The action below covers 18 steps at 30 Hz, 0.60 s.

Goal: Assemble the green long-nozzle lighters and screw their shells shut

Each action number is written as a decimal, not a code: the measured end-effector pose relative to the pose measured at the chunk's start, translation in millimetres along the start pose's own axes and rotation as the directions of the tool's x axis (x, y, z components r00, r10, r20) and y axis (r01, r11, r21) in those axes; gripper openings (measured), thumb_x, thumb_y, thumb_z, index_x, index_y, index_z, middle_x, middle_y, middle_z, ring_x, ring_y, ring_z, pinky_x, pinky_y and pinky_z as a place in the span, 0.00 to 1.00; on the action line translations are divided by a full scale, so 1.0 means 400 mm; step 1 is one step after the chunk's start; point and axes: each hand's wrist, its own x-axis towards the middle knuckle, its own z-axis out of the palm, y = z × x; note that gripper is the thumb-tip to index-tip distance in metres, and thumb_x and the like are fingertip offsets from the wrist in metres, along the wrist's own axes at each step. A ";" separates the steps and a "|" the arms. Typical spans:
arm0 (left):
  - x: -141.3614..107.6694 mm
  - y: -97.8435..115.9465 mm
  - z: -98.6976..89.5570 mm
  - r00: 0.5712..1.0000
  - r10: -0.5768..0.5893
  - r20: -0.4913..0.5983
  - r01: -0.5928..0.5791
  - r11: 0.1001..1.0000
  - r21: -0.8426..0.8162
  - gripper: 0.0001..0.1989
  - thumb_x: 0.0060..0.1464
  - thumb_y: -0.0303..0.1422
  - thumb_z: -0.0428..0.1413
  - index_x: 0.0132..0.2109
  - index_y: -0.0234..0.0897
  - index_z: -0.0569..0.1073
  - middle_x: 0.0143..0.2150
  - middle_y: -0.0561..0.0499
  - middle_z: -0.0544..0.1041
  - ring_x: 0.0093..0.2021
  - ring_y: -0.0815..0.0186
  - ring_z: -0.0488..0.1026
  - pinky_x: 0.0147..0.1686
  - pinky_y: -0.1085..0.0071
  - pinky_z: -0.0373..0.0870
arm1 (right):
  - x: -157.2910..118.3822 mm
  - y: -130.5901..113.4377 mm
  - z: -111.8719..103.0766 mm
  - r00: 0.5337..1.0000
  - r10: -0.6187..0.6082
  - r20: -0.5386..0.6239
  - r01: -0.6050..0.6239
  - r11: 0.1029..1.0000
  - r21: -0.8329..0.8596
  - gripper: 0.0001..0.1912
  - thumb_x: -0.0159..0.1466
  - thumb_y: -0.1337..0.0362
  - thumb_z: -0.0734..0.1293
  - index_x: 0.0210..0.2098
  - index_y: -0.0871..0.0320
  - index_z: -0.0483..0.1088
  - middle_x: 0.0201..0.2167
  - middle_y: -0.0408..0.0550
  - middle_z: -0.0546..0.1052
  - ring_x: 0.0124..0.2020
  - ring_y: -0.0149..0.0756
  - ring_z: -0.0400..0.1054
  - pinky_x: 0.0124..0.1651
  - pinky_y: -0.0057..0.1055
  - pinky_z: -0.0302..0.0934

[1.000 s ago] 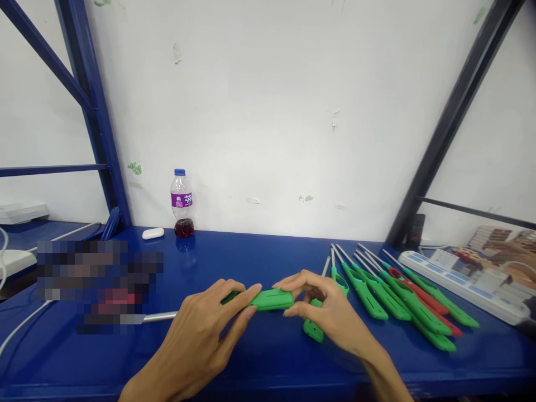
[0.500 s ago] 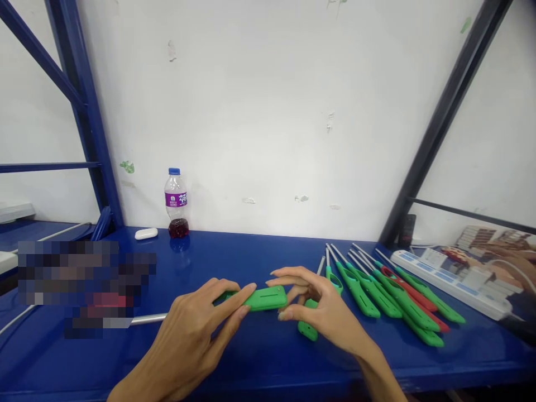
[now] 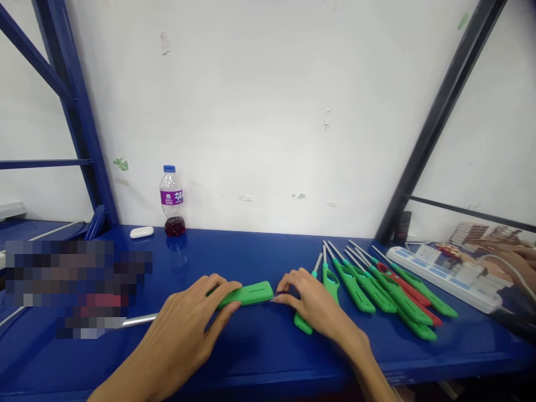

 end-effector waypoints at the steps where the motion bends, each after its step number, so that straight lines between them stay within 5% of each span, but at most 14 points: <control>1: 0.001 0.002 0.003 0.999 -0.007 0.043 0.007 1.000 -0.015 0.15 0.74 0.40 0.47 0.61 0.49 0.72 0.53 0.49 0.77 0.49 0.56 0.77 0.46 0.59 0.74 | 0.001 -0.001 -0.008 1.000 0.018 -0.025 -0.017 1.000 0.026 0.06 0.70 0.58 0.71 0.38 0.52 0.75 0.37 0.44 0.81 0.43 0.44 0.74 0.51 0.42 0.64; 5: 0.003 0.010 0.024 0.976 -0.003 0.216 0.022 0.996 -0.085 0.13 0.73 0.34 0.49 0.59 0.49 0.70 0.54 0.49 0.75 0.49 0.55 0.74 0.50 0.56 0.72 | -0.007 -0.010 -0.063 0.968 0.113 -0.225 -0.064 0.975 0.214 0.06 0.70 0.57 0.70 0.40 0.52 0.76 0.38 0.44 0.83 0.40 0.43 0.77 0.43 0.37 0.67; 8: 0.004 0.020 0.048 0.963 0.001 0.271 0.025 0.995 -0.093 0.13 0.73 0.33 0.49 0.60 0.48 0.70 0.55 0.49 0.74 0.50 0.54 0.73 0.52 0.53 0.71 | -0.026 -0.035 -0.101 0.858 0.152 -0.491 0.011 0.950 0.312 0.09 0.70 0.54 0.70 0.43 0.51 0.77 0.42 0.46 0.82 0.44 0.42 0.76 0.44 0.35 0.69; 11: 0.006 0.032 0.070 0.951 -0.007 0.310 0.028 0.997 -0.065 0.12 0.72 0.33 0.50 0.58 0.46 0.71 0.54 0.47 0.74 0.51 0.52 0.73 0.53 0.52 0.70 | -0.044 -0.074 -0.118 0.781 0.171 -0.601 0.109 0.910 0.400 0.12 0.72 0.53 0.67 0.50 0.50 0.75 0.45 0.47 0.80 0.45 0.41 0.76 0.44 0.34 0.71; 18: 0.012 0.041 0.080 0.955 0.004 0.297 0.006 0.999 -0.035 0.12 0.69 0.27 0.51 0.55 0.43 0.73 0.54 0.46 0.74 0.50 0.52 0.73 0.52 0.52 0.71 | -0.037 -0.107 -0.089 0.906 0.041 -0.421 0.171 0.875 0.453 0.12 0.75 0.57 0.64 0.55 0.48 0.74 0.42 0.46 0.77 0.39 0.37 0.77 0.42 0.33 0.72</control>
